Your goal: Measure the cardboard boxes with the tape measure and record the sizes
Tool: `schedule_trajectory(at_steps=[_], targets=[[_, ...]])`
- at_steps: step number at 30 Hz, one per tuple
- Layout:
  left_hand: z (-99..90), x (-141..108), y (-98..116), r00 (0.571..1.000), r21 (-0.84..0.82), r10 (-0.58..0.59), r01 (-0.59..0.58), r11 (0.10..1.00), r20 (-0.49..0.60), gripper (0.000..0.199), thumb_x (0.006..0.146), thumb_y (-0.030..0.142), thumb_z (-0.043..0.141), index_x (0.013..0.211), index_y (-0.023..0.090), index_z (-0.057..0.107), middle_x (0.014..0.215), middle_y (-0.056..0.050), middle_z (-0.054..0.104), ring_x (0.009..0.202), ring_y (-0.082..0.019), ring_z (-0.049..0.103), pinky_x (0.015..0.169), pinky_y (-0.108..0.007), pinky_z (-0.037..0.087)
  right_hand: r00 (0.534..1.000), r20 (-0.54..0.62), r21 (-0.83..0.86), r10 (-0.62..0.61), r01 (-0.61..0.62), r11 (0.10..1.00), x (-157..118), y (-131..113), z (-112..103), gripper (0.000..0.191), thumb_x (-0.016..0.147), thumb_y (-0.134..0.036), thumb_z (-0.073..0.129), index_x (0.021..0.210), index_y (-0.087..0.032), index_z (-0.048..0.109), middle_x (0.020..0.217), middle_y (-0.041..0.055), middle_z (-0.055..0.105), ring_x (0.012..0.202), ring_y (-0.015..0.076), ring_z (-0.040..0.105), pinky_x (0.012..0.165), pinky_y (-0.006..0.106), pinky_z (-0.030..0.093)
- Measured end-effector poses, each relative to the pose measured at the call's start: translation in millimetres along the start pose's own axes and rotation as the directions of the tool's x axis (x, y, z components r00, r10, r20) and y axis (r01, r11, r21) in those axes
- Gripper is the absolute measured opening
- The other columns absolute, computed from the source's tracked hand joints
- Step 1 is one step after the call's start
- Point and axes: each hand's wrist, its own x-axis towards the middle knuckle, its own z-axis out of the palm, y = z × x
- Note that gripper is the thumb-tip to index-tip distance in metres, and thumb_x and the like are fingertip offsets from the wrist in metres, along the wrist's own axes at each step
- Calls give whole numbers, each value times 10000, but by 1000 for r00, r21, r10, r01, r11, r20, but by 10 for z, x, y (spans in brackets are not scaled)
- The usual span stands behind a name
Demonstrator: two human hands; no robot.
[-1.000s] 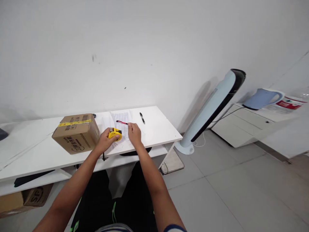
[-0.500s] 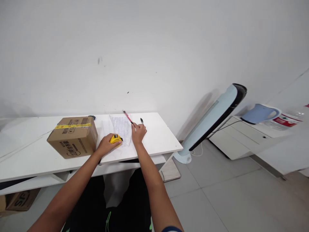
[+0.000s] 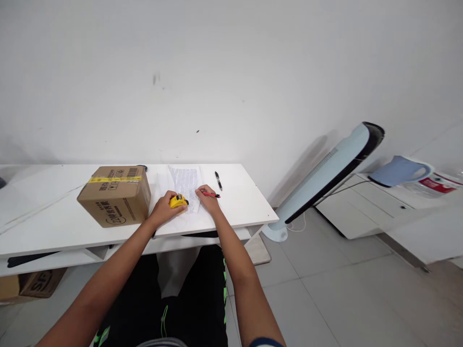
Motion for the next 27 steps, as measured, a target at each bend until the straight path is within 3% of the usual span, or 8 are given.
schedule_trajectory(at_steps=[2,5,10,27], targets=[[13,12,-17,1000,-4,-9,10,1000,12,543,687,608,707,1062,252,542,995,-27,672,890,-231,634,735,-325,468,998,56,-28,36,-34,999,-13,-15,14,349,856,-532,530,738,-218,627,675,2,617,711,176,594,728,295,446],[45,40,-50,1000,-41,-19,20,999,19,534,687,598,712,1054,255,532,982,-22,668,877,-226,636,726,-320,472,994,45,-93,100,-95,991,-30,-14,21,473,872,-596,481,626,-214,614,528,-18,515,587,163,522,636,290,413],[97,70,-91,999,-98,-43,45,994,23,557,692,604,710,1076,251,515,983,-34,666,890,-228,631,762,-340,482,997,-4,-153,83,-83,985,-45,-18,-1,439,839,-560,539,583,-208,595,561,-16,524,630,159,505,639,278,390],[78,60,-61,997,-130,-56,61,990,45,548,691,576,716,1083,249,519,973,-25,658,881,-219,626,759,-334,483,993,31,-203,115,-106,973,-39,-29,21,361,814,-470,521,561,-212,528,557,-27,522,601,140,461,611,268,373]])
